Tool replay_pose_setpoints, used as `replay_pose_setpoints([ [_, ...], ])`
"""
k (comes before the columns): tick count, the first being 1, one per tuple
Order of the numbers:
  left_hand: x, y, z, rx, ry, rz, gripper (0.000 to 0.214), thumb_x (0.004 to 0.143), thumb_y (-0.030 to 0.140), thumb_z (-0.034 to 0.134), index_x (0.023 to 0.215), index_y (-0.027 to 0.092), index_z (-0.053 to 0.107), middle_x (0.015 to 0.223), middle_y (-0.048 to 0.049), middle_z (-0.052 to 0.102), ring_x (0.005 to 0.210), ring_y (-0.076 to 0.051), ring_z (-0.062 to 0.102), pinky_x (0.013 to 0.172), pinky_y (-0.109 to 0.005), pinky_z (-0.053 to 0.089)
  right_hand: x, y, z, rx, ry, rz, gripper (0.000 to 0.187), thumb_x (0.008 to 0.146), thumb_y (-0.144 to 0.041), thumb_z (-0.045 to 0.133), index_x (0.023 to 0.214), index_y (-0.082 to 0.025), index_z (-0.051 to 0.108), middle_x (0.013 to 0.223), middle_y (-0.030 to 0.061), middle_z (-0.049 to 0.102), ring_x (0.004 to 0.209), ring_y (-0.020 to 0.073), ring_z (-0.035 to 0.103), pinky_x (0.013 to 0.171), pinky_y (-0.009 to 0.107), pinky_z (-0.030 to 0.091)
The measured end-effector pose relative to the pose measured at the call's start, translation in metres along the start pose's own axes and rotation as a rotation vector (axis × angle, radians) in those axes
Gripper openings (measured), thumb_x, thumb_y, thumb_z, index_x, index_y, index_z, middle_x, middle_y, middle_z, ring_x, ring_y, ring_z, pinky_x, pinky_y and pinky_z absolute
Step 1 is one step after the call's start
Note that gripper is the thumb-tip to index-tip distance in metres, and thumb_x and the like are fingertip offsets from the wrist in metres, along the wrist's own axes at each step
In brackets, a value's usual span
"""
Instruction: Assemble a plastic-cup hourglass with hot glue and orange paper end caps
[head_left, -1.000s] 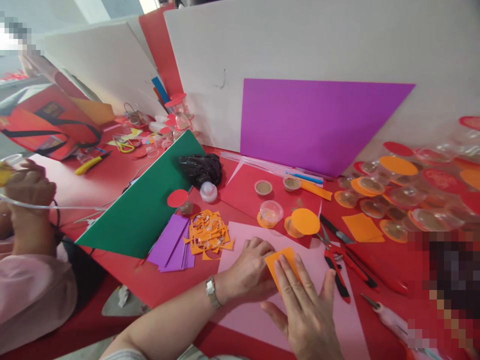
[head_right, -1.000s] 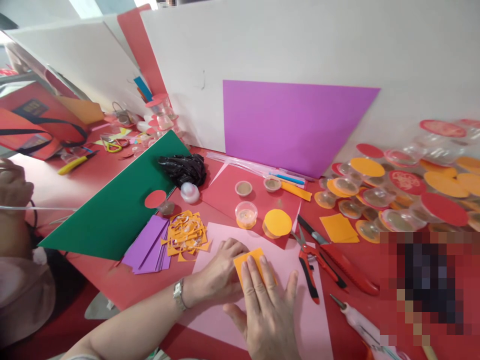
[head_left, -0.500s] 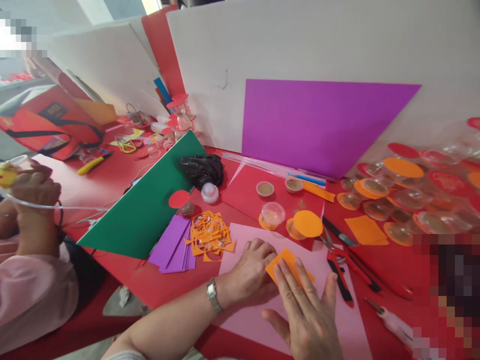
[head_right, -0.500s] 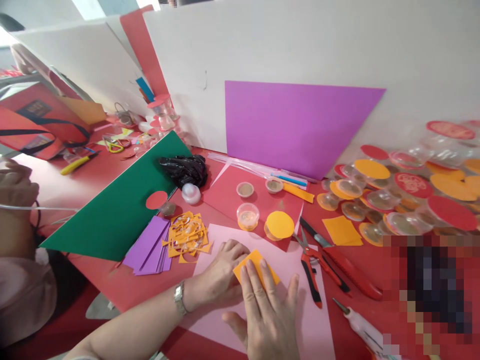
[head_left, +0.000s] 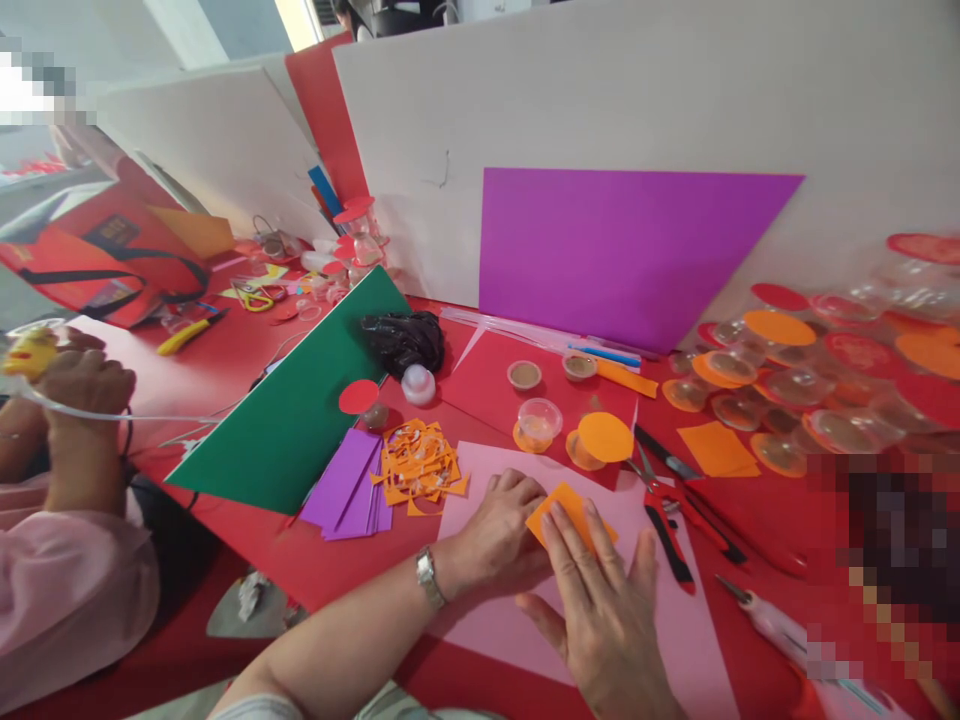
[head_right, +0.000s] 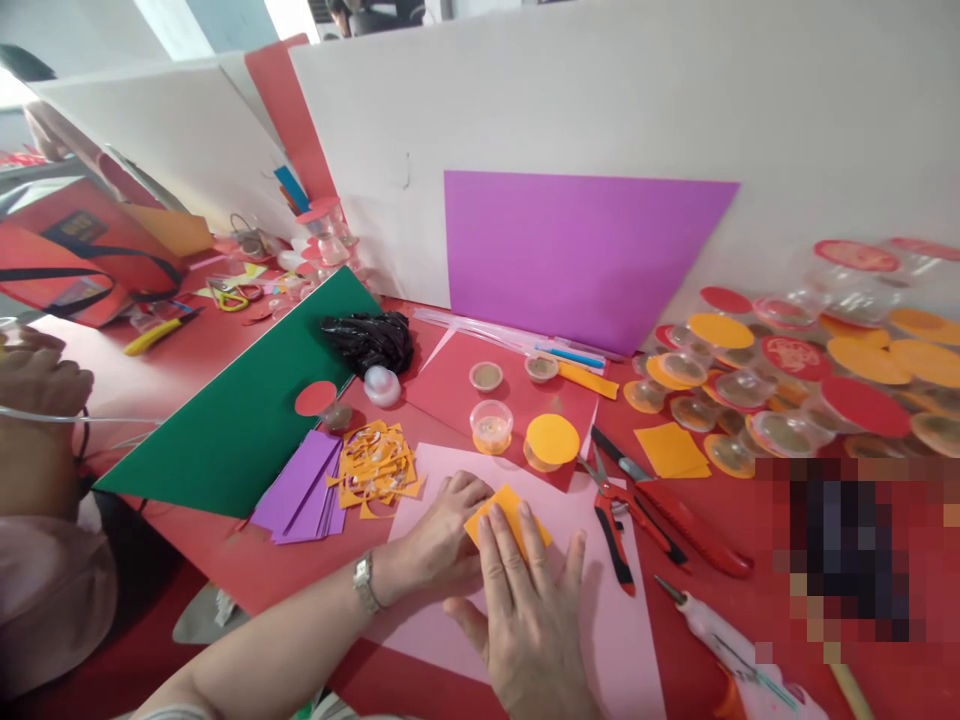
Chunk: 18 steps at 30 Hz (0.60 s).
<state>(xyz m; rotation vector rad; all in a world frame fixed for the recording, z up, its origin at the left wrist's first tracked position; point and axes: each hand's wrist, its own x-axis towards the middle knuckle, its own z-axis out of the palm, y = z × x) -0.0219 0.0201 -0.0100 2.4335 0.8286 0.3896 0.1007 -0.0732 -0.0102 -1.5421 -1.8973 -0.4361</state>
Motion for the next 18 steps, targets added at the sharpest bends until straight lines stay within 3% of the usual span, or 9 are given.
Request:
replay_pose_setpoints([
  [6,0.001,0.001,0.001,0.023,0.002,-0.016,0.014,0.084,0.029,0.067,0.089,0.018,0.060,0.096,-0.0064,0.063,0.091,-0.023,0.049,0.082,-0.036,0.043,0.001,0.002,-0.001,-0.029,0.017,-0.014,0.051,0.101,-0.048,0.038,0.118,-0.009,0.066,0.117,0.0120,0.073,0.114,0.0327,0.064,0.119,0.062,0.015],
  [10,0.000,-0.003,-0.001,0.094,-0.011,0.000,0.022,0.084,0.031,0.069,0.099,0.018,0.061,0.101,-0.0072,0.064,0.095,-0.024,0.050,0.083,-0.038,0.043,0.002,0.004,-0.001,-0.033,0.020,-0.031,0.054,0.102,-0.051,0.035,0.117,-0.010,0.067,0.115,0.0121,0.074,0.111,0.0295,0.066,0.120,0.059,0.014],
  [14,-0.004,-0.010,-0.020,0.187,-0.009,0.014,0.043,0.080,0.037,0.077,0.113,0.018,0.057,0.105,-0.0091,0.063,0.095,-0.026,0.052,0.079,-0.038,0.043,0.003,0.005,-0.002,-0.042,0.010,-0.043,0.055,0.102,-0.052,0.035,0.116,-0.010,0.067,0.114,0.0128,0.074,0.111,0.0295,0.066,0.120,0.060,0.013],
  [18,-0.008,-0.017,-0.047,0.094,0.091,0.034,0.053,0.066,0.041,0.088,0.101,0.019,0.054,0.098,-0.0057,0.062,0.090,-0.024,0.052,0.078,-0.035,0.044,0.003,0.005,-0.002,-0.046,0.003,-0.056,0.056,0.102,-0.050,0.032,0.117,-0.007,0.066,0.114,0.0143,0.074,0.111,0.0297,0.064,0.119,0.061,0.013],
])
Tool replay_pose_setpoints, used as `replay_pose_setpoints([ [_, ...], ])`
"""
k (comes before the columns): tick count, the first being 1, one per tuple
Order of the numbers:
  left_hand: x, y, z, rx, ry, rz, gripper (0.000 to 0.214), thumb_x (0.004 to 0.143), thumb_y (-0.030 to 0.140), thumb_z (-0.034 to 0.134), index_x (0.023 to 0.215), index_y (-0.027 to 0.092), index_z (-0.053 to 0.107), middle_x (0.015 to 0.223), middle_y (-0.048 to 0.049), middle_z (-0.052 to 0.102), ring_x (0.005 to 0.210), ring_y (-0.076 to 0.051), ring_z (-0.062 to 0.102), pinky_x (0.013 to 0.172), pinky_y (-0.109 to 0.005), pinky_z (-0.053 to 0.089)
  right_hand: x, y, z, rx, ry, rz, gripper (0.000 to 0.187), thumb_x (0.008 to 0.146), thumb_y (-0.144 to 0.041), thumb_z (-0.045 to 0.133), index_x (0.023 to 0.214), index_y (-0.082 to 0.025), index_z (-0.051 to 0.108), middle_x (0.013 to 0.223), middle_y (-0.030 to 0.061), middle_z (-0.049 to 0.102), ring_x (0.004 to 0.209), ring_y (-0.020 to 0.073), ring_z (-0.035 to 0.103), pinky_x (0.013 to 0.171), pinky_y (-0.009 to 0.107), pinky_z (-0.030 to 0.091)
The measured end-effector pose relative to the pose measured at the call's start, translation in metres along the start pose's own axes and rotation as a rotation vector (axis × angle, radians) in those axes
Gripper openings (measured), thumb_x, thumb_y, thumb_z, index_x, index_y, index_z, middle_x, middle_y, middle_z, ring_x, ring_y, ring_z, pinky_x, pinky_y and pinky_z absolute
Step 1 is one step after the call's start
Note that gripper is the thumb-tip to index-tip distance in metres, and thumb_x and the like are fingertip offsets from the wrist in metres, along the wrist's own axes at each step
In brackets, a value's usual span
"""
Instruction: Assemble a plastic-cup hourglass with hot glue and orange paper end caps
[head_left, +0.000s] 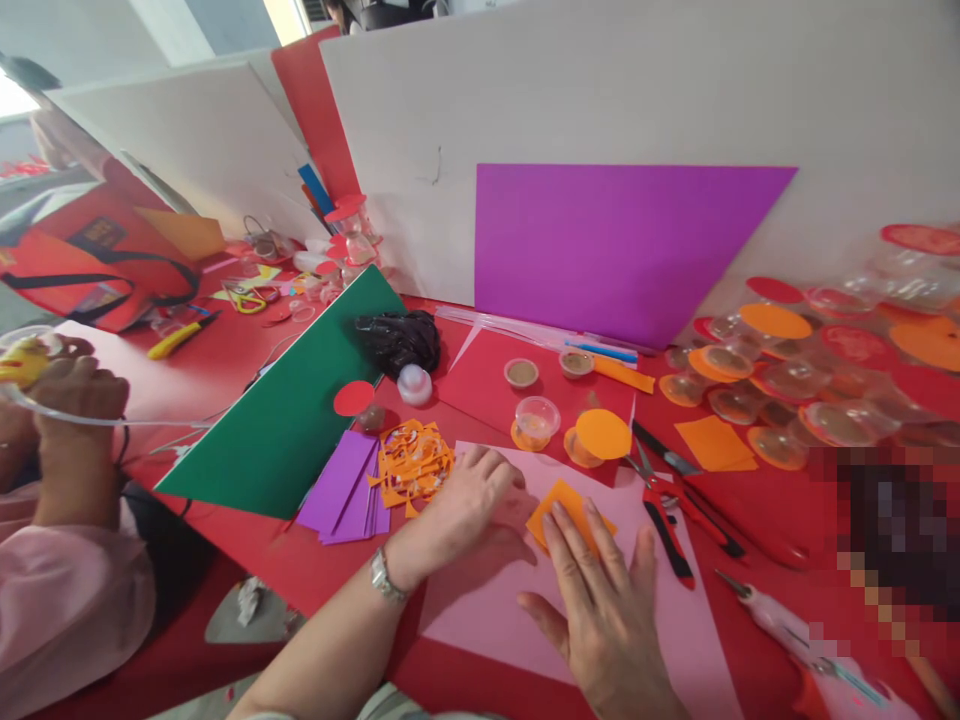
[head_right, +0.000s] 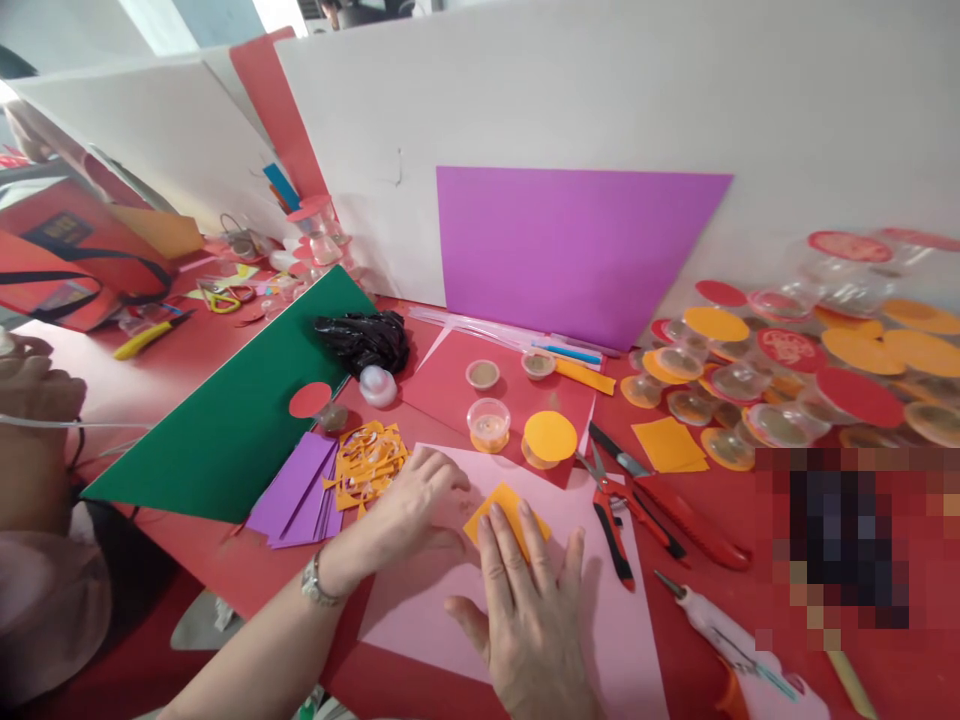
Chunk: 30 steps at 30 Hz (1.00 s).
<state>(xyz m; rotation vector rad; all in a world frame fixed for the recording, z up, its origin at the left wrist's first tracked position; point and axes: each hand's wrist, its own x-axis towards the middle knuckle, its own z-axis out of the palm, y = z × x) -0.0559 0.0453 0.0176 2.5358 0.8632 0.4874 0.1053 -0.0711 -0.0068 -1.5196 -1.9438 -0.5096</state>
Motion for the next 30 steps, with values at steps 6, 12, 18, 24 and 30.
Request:
replay_pose_setpoints([
  [6,-0.001,-0.014,-0.007,-0.292,0.517,-0.267,0.030,0.084,0.024,0.064,0.071,0.022,0.037,0.065,0.0063,0.043,0.055,-0.010,0.037,0.054,-0.022,0.033,-0.005,-0.005,0.003,0.044,-0.017,0.071,0.053,0.101,-0.049,0.038,0.127,-0.009,0.061,0.118,0.0149,0.072,0.117,0.0306,0.061,0.119,0.063,0.013],
  [12,0.000,-0.004,0.007,-0.248,0.217,-0.224,0.015,0.078,0.008,0.049,0.071,0.020,0.044,0.062,0.0058,0.047,0.052,-0.008,0.040,0.053,-0.020,0.033,-0.006,-0.006,0.003,0.081,-0.021,0.095,0.056,0.101,-0.050,0.037,0.136,-0.010,0.055,0.119,0.0158,0.072,0.122,0.0306,0.059,0.118,0.062,0.014],
  [18,0.004,0.008,0.018,-0.211,-0.131,-0.141,0.025,0.083,0.015,0.059,0.107,0.019,0.057,0.096,-0.0028,0.058,0.080,-0.015,0.056,0.072,-0.025,0.046,-0.005,-0.008,0.002,0.095,-0.019,0.120,0.055,0.101,-0.048,0.037,0.138,-0.010,0.054,0.122,0.0164,0.070,0.124,0.0307,0.058,0.119,0.062,0.014],
  [24,0.006,0.014,0.032,-0.160,-0.162,-0.062,0.010,0.086,0.024,0.063,0.093,0.017,0.060,0.095,-0.0059,0.057,0.089,-0.020,0.051,0.077,-0.029,0.046,-0.006,-0.006,0.001,0.059,-0.035,0.073,0.051,0.100,-0.047,0.042,0.126,-0.008,0.061,0.124,0.0150,0.070,0.123,0.0315,0.058,0.119,0.061,0.014],
  [30,0.012,0.016,0.044,-0.096,-0.142,0.006,0.010,0.086,0.025,0.062,0.079,0.018,0.058,0.090,-0.0052,0.057,0.084,-0.019,0.047,0.079,-0.032,0.042,-0.006,-0.008,0.004,0.084,-0.008,0.105,0.048,0.100,-0.043,0.041,0.128,-0.009,0.060,0.122,0.0159,0.070,0.125,0.0315,0.056,0.119,0.061,0.016],
])
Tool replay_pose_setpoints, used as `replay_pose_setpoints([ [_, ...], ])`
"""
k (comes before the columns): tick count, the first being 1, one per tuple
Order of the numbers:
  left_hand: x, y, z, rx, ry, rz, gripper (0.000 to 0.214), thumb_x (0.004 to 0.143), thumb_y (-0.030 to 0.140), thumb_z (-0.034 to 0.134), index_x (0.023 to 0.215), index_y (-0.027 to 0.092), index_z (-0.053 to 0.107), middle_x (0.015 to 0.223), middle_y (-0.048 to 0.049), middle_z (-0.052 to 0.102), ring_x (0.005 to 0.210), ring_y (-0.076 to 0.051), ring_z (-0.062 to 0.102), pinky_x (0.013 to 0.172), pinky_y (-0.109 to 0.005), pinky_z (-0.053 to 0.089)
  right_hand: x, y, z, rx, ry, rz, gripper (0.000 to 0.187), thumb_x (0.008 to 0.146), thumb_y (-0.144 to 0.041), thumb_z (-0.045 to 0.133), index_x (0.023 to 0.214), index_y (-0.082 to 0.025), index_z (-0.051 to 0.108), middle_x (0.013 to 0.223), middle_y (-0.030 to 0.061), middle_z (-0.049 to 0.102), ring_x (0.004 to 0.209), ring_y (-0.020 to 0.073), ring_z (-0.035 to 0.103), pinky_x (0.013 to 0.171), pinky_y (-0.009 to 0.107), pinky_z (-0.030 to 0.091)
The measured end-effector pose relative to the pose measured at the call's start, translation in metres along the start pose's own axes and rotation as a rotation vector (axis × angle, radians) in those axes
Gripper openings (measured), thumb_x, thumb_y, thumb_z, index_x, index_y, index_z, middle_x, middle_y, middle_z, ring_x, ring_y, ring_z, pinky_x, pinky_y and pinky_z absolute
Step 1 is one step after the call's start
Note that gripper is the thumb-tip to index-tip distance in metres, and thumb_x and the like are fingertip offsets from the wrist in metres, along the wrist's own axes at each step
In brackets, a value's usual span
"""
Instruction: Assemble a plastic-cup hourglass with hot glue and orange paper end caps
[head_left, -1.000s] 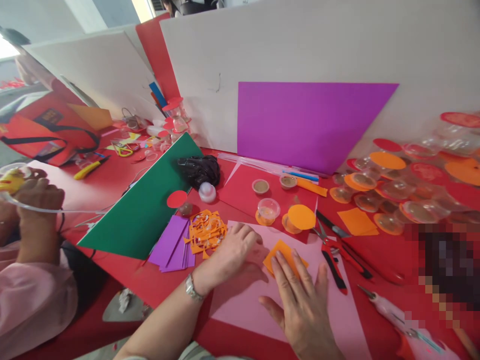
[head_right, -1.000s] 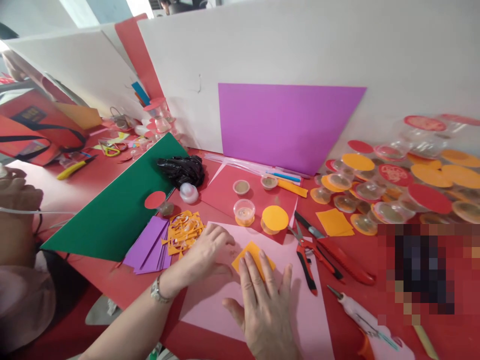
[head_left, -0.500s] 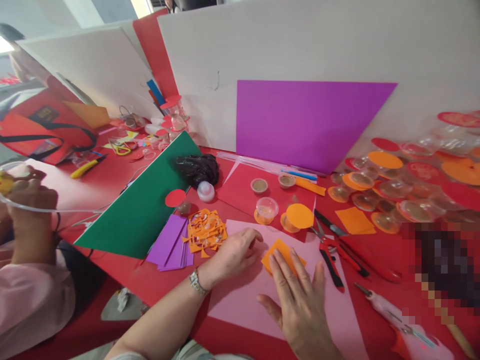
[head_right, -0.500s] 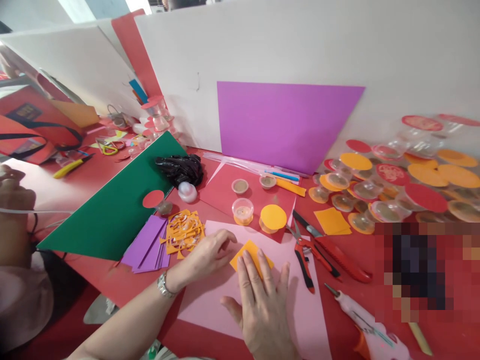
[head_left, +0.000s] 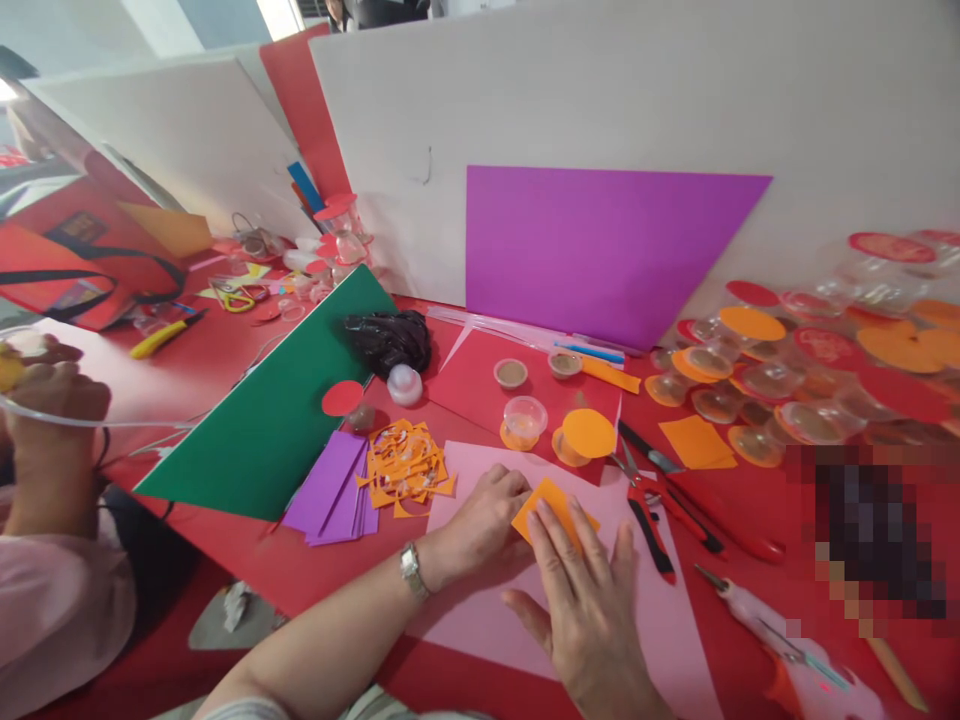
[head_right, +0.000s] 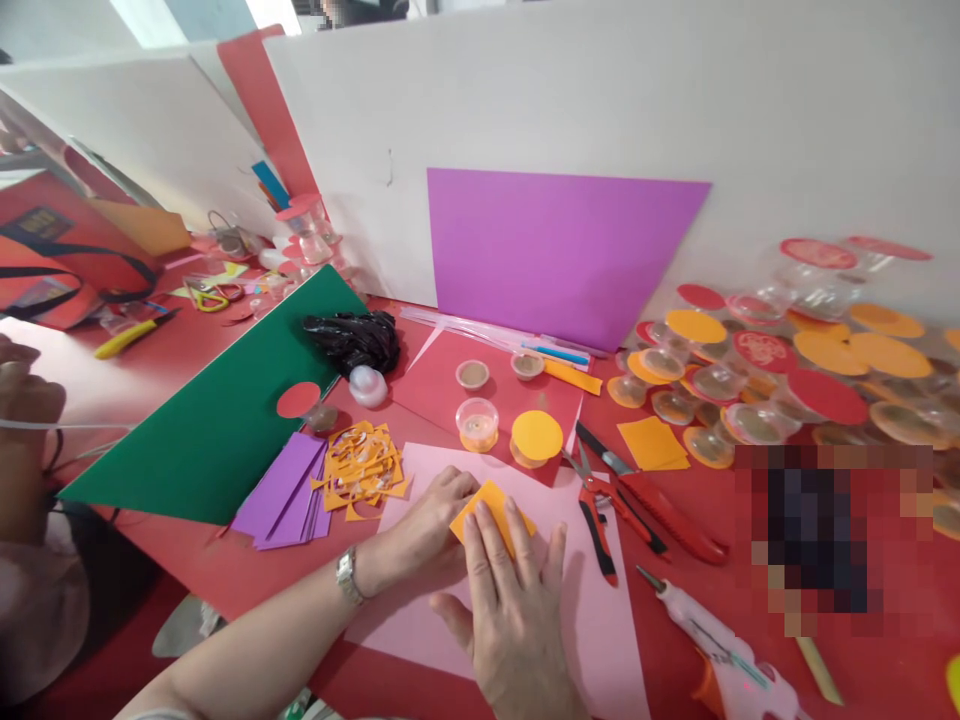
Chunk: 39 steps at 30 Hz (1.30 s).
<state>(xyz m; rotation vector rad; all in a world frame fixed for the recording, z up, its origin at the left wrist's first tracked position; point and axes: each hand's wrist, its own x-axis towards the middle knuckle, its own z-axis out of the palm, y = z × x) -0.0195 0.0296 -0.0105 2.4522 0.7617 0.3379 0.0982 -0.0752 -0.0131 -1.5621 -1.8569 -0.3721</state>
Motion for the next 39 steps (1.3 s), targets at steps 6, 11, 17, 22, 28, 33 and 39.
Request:
replay_pose_setpoints([
  [6,-0.002,0.002,-0.001,0.028,0.020,0.007,0.011,0.087,0.028,0.062,0.086,0.017,0.059,0.090,-0.0059,0.058,0.083,-0.019,0.048,0.079,-0.033,0.041,-0.003,0.006,0.001,-0.027,-0.015,-0.040,0.051,0.100,-0.042,0.041,0.135,-0.007,0.054,0.122,0.0159,0.070,0.122,0.0316,0.060,0.119,0.062,0.015],
  [11,-0.003,0.002,-0.001,0.015,0.008,-0.023,0.020,0.089,0.037,0.063,0.083,0.018,0.060,0.092,-0.0059,0.059,0.085,-0.020,0.047,0.078,-0.034,0.041,-0.004,0.018,-0.001,-0.138,-0.052,-0.142,0.061,0.099,-0.046,0.041,0.137,0.001,0.049,0.127,0.0228,0.066,0.142,0.0360,0.039,0.119,0.065,0.013],
  [17,-0.003,0.002,-0.006,0.009,-0.015,-0.029,0.021,0.091,0.038,0.062,0.084,0.019,0.060,0.091,-0.0055,0.059,0.086,-0.020,0.047,0.079,-0.032,0.040,-0.003,0.024,0.000,-0.204,-0.064,-0.105,0.066,0.099,-0.047,0.039,0.137,0.007,0.047,0.127,0.0259,0.064,0.145,0.0391,0.031,0.116,0.067,0.015],
  [22,-0.002,0.003,-0.006,0.040,-0.029,-0.018,0.019,0.088,0.034,0.064,0.080,0.019,0.058,0.091,-0.0051,0.058,0.083,-0.019,0.046,0.078,-0.033,0.039,-0.001,0.024,0.000,-0.225,-0.065,-0.115,0.061,0.100,-0.047,0.039,0.134,0.001,0.053,0.128,0.0229,0.065,0.127,0.0375,0.054,0.116,0.066,0.016],
  [28,0.000,0.000,-0.004,0.069,-0.033,0.008,0.017,0.088,0.034,0.065,0.081,0.019,0.059,0.090,-0.0045,0.058,0.082,-0.019,0.045,0.077,-0.033,0.037,0.001,0.019,-0.002,-0.168,-0.066,-0.049,0.057,0.101,-0.044,0.036,0.134,0.000,0.053,0.125,0.0217,0.067,0.124,0.0360,0.056,0.116,0.066,0.017],
  [33,-0.001,0.002,-0.006,0.046,-0.012,0.026,0.014,0.086,0.030,0.065,0.080,0.019,0.058,0.090,-0.0040,0.059,0.082,-0.019,0.045,0.079,-0.032,0.037,-0.002,0.024,-0.002,-0.203,-0.081,-0.089,0.058,0.100,-0.044,0.040,0.134,0.001,0.053,0.129,0.0226,0.065,0.128,0.0375,0.053,0.115,0.066,0.015],
  [39,-0.003,0.006,-0.006,0.066,-0.019,0.031,0.015,0.087,0.029,0.063,0.079,0.019,0.056,0.087,-0.0041,0.057,0.081,-0.019,0.045,0.078,-0.032,0.038,-0.003,0.024,-0.003,-0.152,-0.018,-0.141,0.058,0.100,-0.046,0.040,0.137,-0.004,0.052,0.125,0.0196,0.068,0.121,0.0333,0.060,0.118,0.063,0.009],
])
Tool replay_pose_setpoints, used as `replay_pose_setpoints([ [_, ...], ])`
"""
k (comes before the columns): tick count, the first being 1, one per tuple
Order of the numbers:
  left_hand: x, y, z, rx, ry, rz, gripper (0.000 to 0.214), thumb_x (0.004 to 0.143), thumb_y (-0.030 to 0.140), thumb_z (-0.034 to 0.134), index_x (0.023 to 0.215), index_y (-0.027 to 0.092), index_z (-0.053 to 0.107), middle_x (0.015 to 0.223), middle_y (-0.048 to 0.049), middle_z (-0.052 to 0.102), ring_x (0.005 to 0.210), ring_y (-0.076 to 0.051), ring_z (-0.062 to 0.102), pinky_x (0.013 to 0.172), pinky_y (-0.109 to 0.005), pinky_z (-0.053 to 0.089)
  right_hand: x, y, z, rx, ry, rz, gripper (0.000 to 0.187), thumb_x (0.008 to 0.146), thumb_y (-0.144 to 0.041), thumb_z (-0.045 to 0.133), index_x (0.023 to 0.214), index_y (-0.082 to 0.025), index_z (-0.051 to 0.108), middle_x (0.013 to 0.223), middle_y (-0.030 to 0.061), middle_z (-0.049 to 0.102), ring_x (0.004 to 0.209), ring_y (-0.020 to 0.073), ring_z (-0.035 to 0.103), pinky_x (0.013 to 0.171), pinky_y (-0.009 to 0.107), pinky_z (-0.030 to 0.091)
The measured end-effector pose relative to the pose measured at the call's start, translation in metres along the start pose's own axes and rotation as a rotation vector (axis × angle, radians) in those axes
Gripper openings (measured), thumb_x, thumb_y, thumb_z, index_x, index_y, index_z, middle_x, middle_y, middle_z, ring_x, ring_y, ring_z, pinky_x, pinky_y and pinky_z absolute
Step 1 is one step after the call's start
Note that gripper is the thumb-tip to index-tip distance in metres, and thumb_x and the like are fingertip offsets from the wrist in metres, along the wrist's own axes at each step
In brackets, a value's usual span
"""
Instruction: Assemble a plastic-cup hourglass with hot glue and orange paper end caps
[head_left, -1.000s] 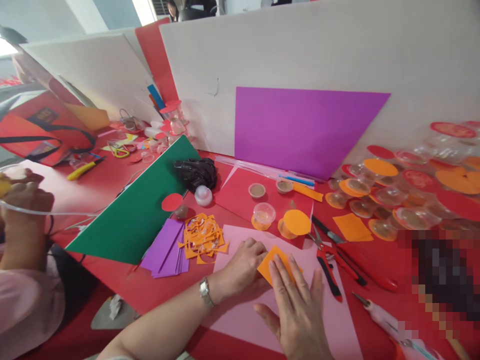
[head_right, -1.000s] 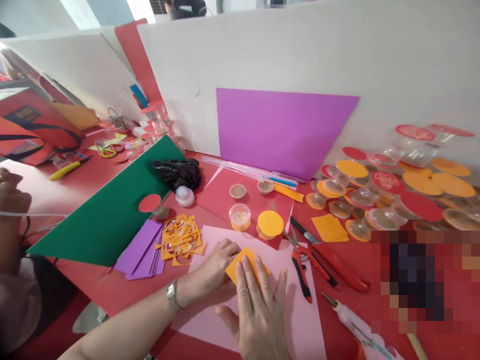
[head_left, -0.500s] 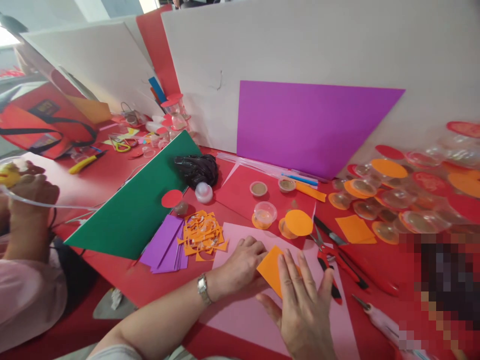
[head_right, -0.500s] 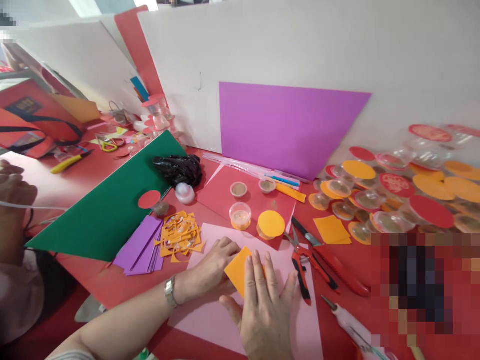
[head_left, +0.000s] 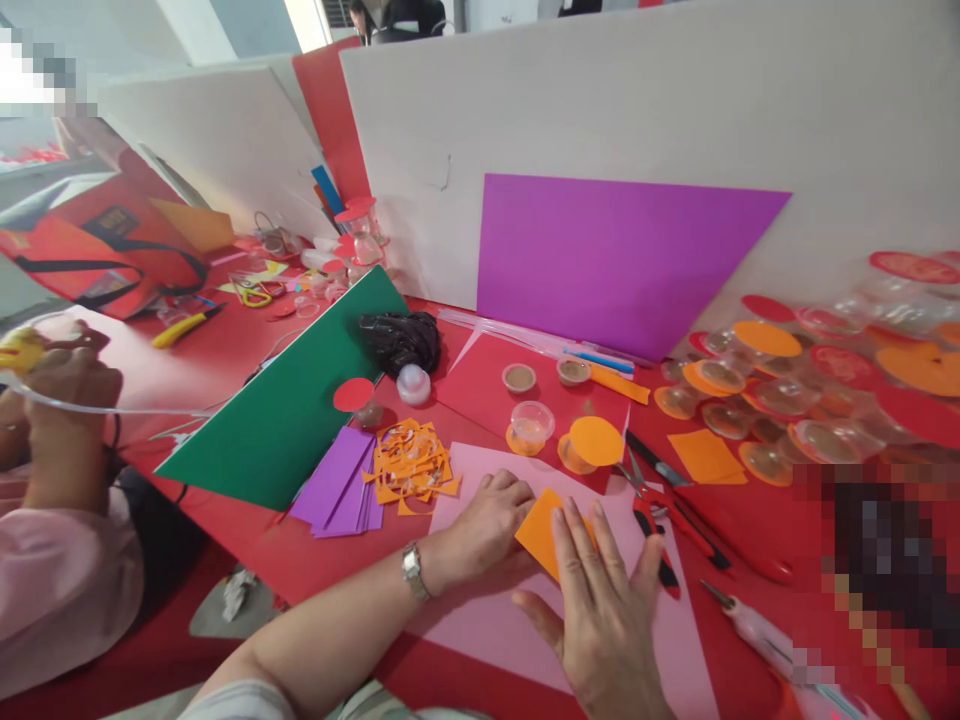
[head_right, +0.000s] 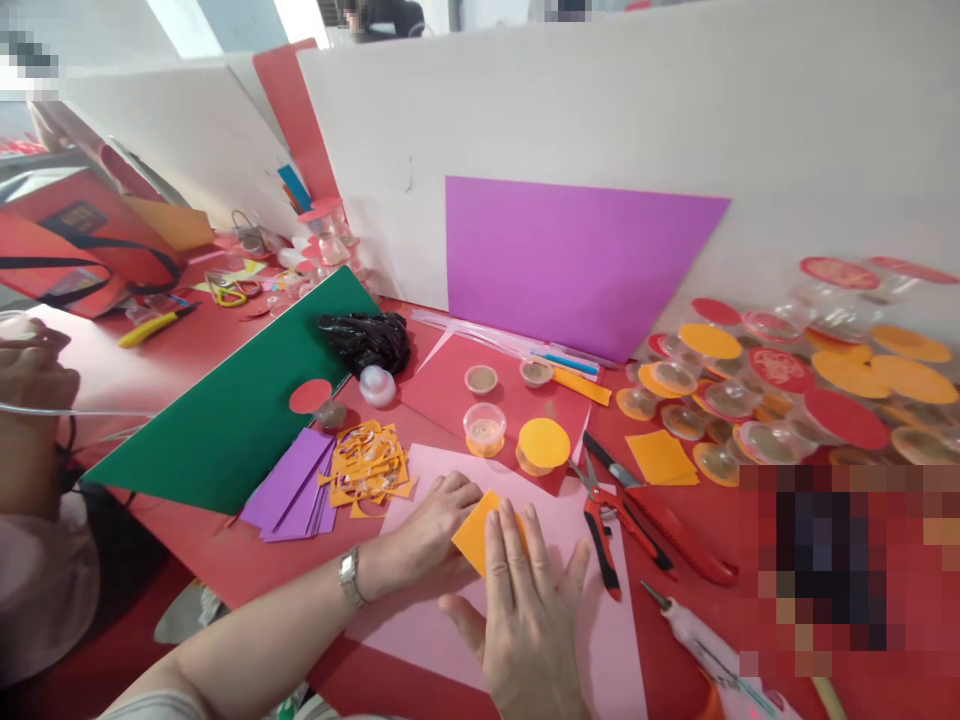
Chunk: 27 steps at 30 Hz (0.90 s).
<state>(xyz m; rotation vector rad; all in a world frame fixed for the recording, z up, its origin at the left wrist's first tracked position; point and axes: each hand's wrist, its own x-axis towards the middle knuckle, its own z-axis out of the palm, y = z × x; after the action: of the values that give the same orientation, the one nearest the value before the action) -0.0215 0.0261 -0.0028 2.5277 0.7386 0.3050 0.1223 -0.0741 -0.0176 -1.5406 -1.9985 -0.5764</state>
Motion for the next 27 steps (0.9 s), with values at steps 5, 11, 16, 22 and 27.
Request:
replay_pose_setpoints([
  [5,-0.001,0.000,0.003,0.005,0.001,-0.026,0.017,0.086,0.031,0.064,0.079,0.018,0.055,0.087,-0.0044,0.057,0.081,-0.019,0.045,0.078,-0.033,0.038,0.008,-0.013,-0.004,0.063,0.001,0.021,0.056,0.101,-0.039,0.038,0.143,-0.003,0.044,0.123,0.0202,0.069,0.109,0.0288,0.068,0.119,0.063,0.008],
  [11,-0.002,-0.002,0.003,0.009,-0.017,-0.039,0.014,0.083,0.029,0.066,0.086,0.018,0.058,0.091,-0.0056,0.058,0.084,-0.021,0.045,0.078,-0.033,0.040,0.014,-0.020,-0.005,0.111,0.056,0.107,0.043,0.103,-0.033,0.037,0.131,-0.006,0.055,0.117,0.0181,0.072,0.103,0.0249,0.071,0.120,0.060,0.012],
  [16,-0.002,-0.002,0.003,0.031,-0.015,-0.027,0.012,0.081,0.025,0.067,0.087,0.017,0.059,0.095,-0.0066,0.060,0.087,-0.021,0.046,0.079,-0.034,0.039,0.014,-0.019,-0.005,0.088,0.067,0.082,0.043,0.103,-0.036,0.037,0.121,-0.004,0.060,0.117,0.0194,0.072,0.102,0.0254,0.071,0.119,0.060,0.013],
  [22,-0.002,-0.002,0.006,0.033,-0.003,-0.045,0.010,0.080,0.023,0.066,0.080,0.018,0.057,0.092,-0.0061,0.060,0.085,-0.021,0.046,0.079,-0.033,0.040,0.015,-0.020,-0.005,0.086,0.080,0.081,0.040,0.103,-0.031,0.035,0.118,-0.004,0.061,0.116,0.0189,0.072,0.101,0.0256,0.072,0.119,0.061,0.014],
  [27,-0.001,-0.002,0.006,0.032,-0.003,-0.061,0.013,0.078,0.026,0.068,0.081,0.017,0.058,0.090,-0.0060,0.061,0.085,-0.021,0.047,0.078,-0.033,0.040,0.015,-0.019,-0.005,0.086,0.083,0.063,0.049,0.104,-0.040,0.033,0.117,-0.003,0.062,0.115,0.0194,0.072,0.101,0.0260,0.072,0.120,0.060,0.013],
])
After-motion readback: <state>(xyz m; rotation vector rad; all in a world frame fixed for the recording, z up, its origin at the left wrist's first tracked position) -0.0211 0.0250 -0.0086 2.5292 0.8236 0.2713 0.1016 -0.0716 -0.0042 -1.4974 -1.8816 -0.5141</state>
